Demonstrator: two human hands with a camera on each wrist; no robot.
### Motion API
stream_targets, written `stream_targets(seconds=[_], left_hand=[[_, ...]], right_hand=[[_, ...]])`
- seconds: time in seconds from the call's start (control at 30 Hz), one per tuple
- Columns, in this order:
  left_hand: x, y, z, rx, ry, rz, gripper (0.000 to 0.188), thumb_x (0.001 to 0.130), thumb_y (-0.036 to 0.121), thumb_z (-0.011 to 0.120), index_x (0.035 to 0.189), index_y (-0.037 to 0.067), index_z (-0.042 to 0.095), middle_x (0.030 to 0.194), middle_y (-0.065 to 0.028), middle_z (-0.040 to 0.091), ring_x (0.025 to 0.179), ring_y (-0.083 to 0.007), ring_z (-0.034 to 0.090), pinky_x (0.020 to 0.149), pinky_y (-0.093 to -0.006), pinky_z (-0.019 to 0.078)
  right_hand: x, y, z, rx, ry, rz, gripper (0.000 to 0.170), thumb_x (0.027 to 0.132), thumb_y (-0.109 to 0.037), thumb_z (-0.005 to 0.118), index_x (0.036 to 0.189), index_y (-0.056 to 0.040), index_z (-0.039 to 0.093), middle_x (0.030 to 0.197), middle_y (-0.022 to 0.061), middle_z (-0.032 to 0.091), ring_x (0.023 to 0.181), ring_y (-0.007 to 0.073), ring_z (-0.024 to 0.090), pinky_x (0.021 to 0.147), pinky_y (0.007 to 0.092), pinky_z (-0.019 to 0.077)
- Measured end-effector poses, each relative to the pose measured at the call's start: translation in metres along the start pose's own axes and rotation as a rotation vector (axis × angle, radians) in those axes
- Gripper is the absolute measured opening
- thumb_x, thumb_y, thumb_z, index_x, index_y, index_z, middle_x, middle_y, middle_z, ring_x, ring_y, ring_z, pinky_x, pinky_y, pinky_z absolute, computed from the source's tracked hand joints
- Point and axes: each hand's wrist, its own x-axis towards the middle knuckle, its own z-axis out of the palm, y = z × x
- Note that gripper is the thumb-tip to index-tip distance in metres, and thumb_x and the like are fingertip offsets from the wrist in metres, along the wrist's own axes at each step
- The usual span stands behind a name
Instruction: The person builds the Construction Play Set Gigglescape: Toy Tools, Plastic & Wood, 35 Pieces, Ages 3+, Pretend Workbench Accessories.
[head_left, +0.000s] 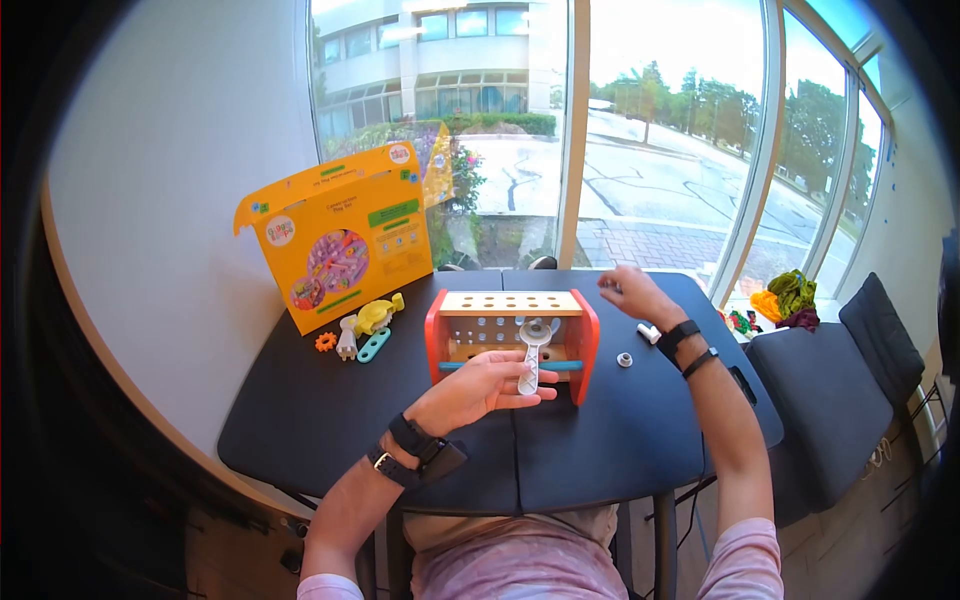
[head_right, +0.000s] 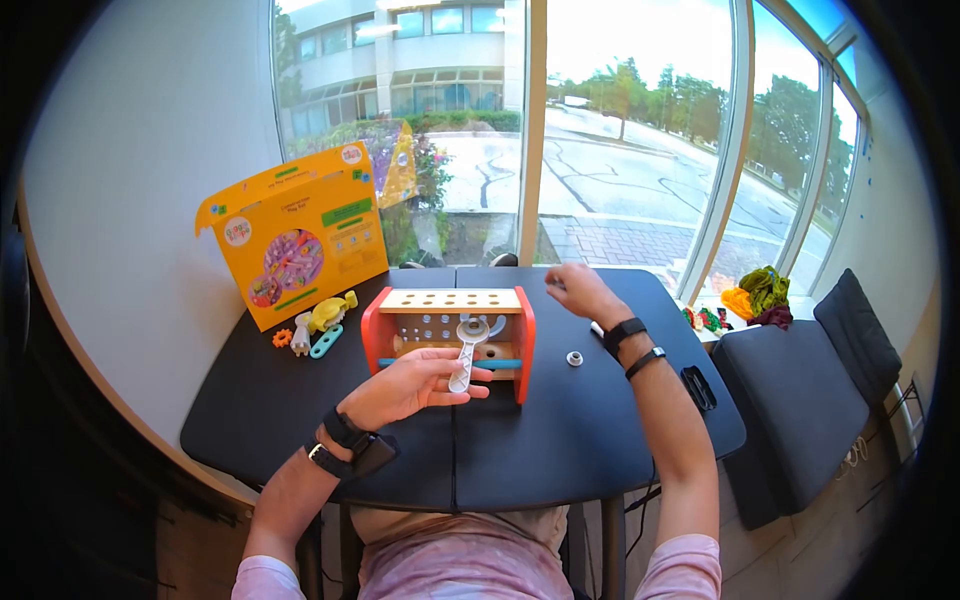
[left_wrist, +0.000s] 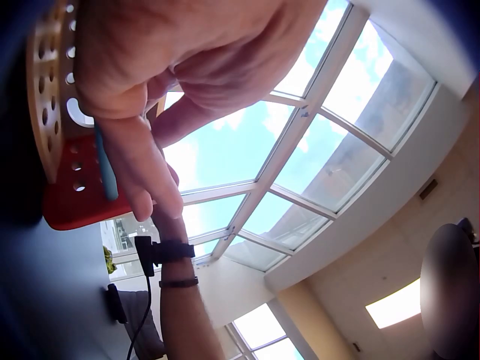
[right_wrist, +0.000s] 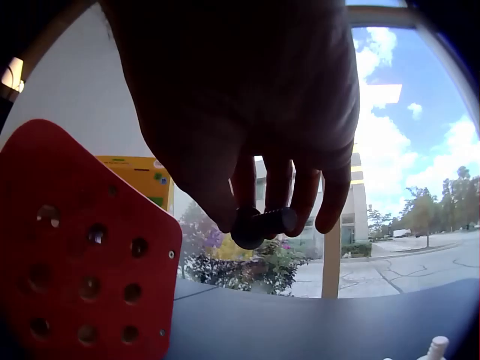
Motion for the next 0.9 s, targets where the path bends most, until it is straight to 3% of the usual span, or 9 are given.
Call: stream_targets(seconds=[0.13, 0.23, 0.33, 0.6, 0.7, 0.9], left_hand=[[-0.001, 0.004, 0.001, 0.018, 0.011, 0.0, 0.045, 0.117, 0.02, 0.056, 0.157, -0.001, 0.053, 0.149, -0.0224, 0.067, 0.129, -0.0338, 0.074, 0.101, -0.0346, 0.0666], [0.0, 0.004, 0.0, 0.026, 0.005, 0.012, 0.045, 0.117, 0.02, 0.057, 0.156, -0.001, 0.053, 0.149, -0.0225, 0.067, 0.129, -0.0328, 0.074, 0.102, -0.0331, 0.066], [0.001, 0.008, 0.0, 0.049, -0.002, 0.023, 0.044, 0.117, 0.02, 0.057, 0.155, -0.002, 0.054, 0.149, -0.0225, 0.068, 0.13, -0.032, 0.074, 0.103, -0.0322, 0.0653], [0.005, 0.015, 0.003, 0.033, 0.038, 0.015, 0.041, 0.117, 0.018, 0.055, 0.151, -0.005, 0.056, 0.145, -0.0235, 0.069, 0.13, -0.0321, 0.073, 0.104, -0.0323, 0.0648], [0.011, 0.017, 0.002, 0.021, 0.063, 0.024, 0.04, 0.117, 0.015, 0.053, 0.149, -0.008, 0.055, 0.144, -0.025, 0.069, 0.131, -0.0332, 0.073, 0.103, -0.0325, 0.0655], [0.029, 0.018, -0.013, -0.025, 0.05, 0.049, 0.036, 0.116, 0.007, 0.05, 0.146, -0.013, 0.051, 0.142, -0.0295, 0.067, 0.131, -0.0383, 0.072, 0.107, -0.0325, 0.0653]], right_hand=[[0.031, -0.066, -0.048, 0.498, 0.033, 0.184, 0.029, 0.096, -0.021, 0.085, 0.116, -0.0004, 0.081, 0.103, 0.0161, 0.084, 0.092, 0.0239, 0.081, 0.084, 0.0336, 0.0647], [0.038, -0.105, -0.053, 0.844, -0.001, 0.19, 0.03, 0.1, -0.019, 0.084, 0.119, 0.0025, 0.077, 0.105, 0.0133, 0.083, 0.095, 0.0145, 0.077, 0.081, 0.0294, 0.0628], [0.05, -0.12, -0.036, 0.877, -0.133, 0.19, 0.029, 0.1, -0.019, 0.084, 0.12, 0.0006, 0.078, 0.105, 0.0129, 0.083, 0.094, 0.016, 0.078, 0.085, 0.0288, 0.064], [0.065, -0.118, -0.008, 0.844, -0.208, 0.253, 0.027, 0.097, -0.015, 0.085, 0.116, 0.0028, 0.079, 0.102, 0.0151, 0.083, 0.09, 0.0161, 0.08, 0.077, 0.0274, 0.0657], [0.065, -0.124, -0.014, 0.749, -0.24, 0.257, 0.031, 0.099, -0.015, 0.083, 0.122, 0.0039, 0.077, 0.108, 0.0169, 0.082, 0.098, 0.0192, 0.081, 0.086, 0.029, 0.0672], [0.065, -0.126, -0.014, 0.772, -0.267, 0.247, 0.03, 0.1, -0.014, 0.082, 0.122, 0.006, 0.076, 0.108, 0.0163, 0.081, 0.097, 0.0195, 0.081, 0.087, 0.0299, 0.0674]])
